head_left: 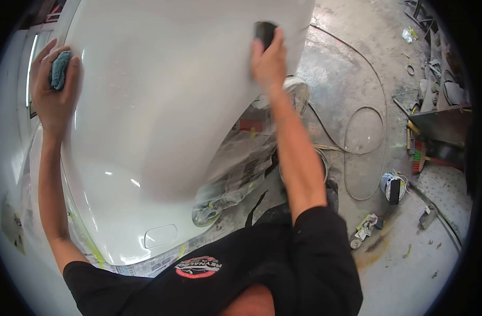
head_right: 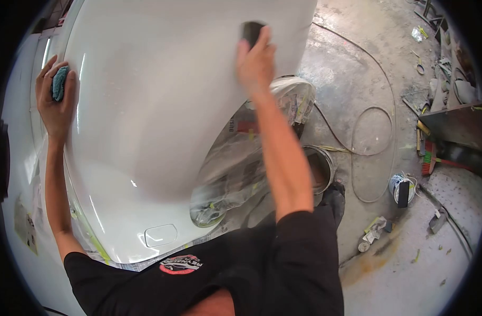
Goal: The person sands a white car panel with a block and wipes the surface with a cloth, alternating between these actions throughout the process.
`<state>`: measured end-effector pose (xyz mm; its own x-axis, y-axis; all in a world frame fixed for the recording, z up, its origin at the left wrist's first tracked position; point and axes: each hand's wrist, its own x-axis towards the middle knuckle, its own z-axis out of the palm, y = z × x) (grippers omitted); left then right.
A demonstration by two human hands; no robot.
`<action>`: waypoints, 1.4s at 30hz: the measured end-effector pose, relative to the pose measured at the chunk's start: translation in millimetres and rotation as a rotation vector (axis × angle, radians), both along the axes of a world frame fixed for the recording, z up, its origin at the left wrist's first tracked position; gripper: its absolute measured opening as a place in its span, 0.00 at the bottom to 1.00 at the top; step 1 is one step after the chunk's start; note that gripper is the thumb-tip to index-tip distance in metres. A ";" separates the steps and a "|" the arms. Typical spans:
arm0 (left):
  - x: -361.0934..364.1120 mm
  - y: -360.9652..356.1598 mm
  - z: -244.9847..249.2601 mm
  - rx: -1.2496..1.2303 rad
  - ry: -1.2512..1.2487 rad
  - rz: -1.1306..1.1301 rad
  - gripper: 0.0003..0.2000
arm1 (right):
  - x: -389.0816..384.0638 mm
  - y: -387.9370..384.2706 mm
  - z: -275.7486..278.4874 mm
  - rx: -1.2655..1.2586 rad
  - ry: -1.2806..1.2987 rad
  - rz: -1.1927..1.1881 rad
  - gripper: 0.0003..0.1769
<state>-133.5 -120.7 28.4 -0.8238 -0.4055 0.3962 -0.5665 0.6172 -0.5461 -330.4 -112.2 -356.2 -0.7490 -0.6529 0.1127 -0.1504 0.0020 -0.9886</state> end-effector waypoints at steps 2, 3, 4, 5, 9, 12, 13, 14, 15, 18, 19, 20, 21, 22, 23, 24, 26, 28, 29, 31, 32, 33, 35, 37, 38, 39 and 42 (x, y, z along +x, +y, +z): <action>1.2 -0.5 0.8 -0.018 -0.006 -0.001 0.11 | 58.7 55.0 32.6 -0.086 0.222 0.063 0.46; 1.9 -1.4 0.1 -0.020 -0.015 0.001 0.11 | 79.2 77.4 40.3 -0.194 0.312 0.055 0.46; 2.0 -1.3 0.2 -0.015 -0.018 0.002 0.11 | 90.9 89.3 41.0 -0.303 0.403 0.048 0.47; 1.4 -0.8 1.3 -0.010 -0.020 0.002 0.12 | 81.2 83.2 23.9 -0.303 0.460 0.093 0.47; -4.4 -8.7 0.1 -0.014 -0.043 -0.035 0.13 | -16.5 -6.2 -48.9 -0.092 0.015 0.010 0.38; -41.8 -21.6 -8.4 -0.033 -0.111 -0.115 0.13 | -26.8 -13.6 -46.3 0.102 -0.122 0.046 0.38; -54.5 -28.1 -12.7 -0.040 -0.144 -0.148 0.13 | -12.1 -5.1 -46.0 0.024 -0.057 0.007 0.39; -62.1 -33.5 -15.6 -0.042 -0.143 -0.150 0.13 | 8.1 11.2 -40.7 -0.053 0.010 -0.030 0.41; -66.1 -38.4 -18.9 -0.041 -0.147 -0.145 0.14 | 31.3 39.7 -21.1 -0.060 0.005 0.052 0.42; -69.9 -43.8 -22.4 -0.106 -0.181 -0.125 0.13 | 89.5 100.1 0.2 -0.304 0.217 0.045 0.45; -69.3 -44.5 -22.6 -0.119 -0.175 -0.126 0.13 | 82.8 92.0 -7.7 -0.235 0.152 0.066 0.44; -67.9 -43.5 -23.4 -0.131 -0.171 -0.121 0.13 | 67.0 76.5 -16.0 -0.168 0.086 0.093 0.44; -69.0 -40.9 -23.3 -0.128 -0.176 -0.086 0.12 | 48.8 55.8 -28.2 -0.104 0.022 0.120 0.43; -68.9 -43.0 -23.8 -0.104 -0.174 -0.105 0.12 | 22.7 24.4 -46.5 -0.103 0.024 -0.004 0.41; -67.3 -45.3 -23.0 -0.083 -0.170 -0.122 0.12 | -1.1 4.1 -61.4 -0.036 -0.055 -0.013 0.40; -67.0 -46.4 -20.2 -0.066 -0.168 -0.145 0.13 | -19.1 -6.4 -68.1 0.072 -0.145 0.022 0.40; -62.0 -44.9 -20.1 0.040 -0.126 -0.154 0.13 | -21.8 -8.8 -62.9 0.166 -0.230 0.040 0.41; -56.5 -39.0 -10.7 0.078 -0.127 -0.133 0.14 | 13.6 22.1 -41.2 0.041 -0.189 0.029 0.43; -51.0 -33.9 -3.4 0.064 -0.154 -0.106 0.15 | 45.4 48.7 -28.7 -0.028 -0.098 0.029 0.43; -28.6 -21.2 7.5 0.076 -0.197 -0.084 0.15 | 73.3 73.2 -25.3 -0.125 -0.003 0.045 0.44; -11.4 -14.4 14.1 0.093 -0.203 -0.095 0.15 | 74.3 73.7 -31.0 -0.162 0.010 0.055 0.44; 4.2 -8.2 19.4 0.110 -0.211 -0.105 0.14 | 74.5 73.8 -38.3 -0.198 0.020 0.064 0.45; 37.1 1.3 18.2 0.117 -0.170 -0.139 0.14 | 22.2 21.6 -67.6 -0.080 -0.072 0.003 0.42; 38.8 7.2 16.8 0.046 -0.200 -0.107 0.13 | -26.2 -12.4 -87.3 0.054 -0.256 0.051 0.42; 35.6 9.7 15.0 0.066 -0.182 -0.100 0.13 | -33.4 -15.3 -82.1 0.089 -0.269 0.065 0.41; 31.4 9.3 12.8 0.085 -0.163 -0.095 0.13 | -28.4 -11.2 -76.2 0.083 -0.290 0.068 0.42; 26.2 8.8 11.2 0.113 -0.140 -0.111 0.14 | 41.2 34.3 -56.4 -0.097 -0.047 -0.063 0.43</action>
<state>-107.3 -111.9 39.6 -0.9096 -0.3449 0.2315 -0.4151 0.7331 -0.5388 -289.2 -77.8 -412.6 -0.7943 -0.5918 0.1371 -0.1070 -0.0859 -0.9905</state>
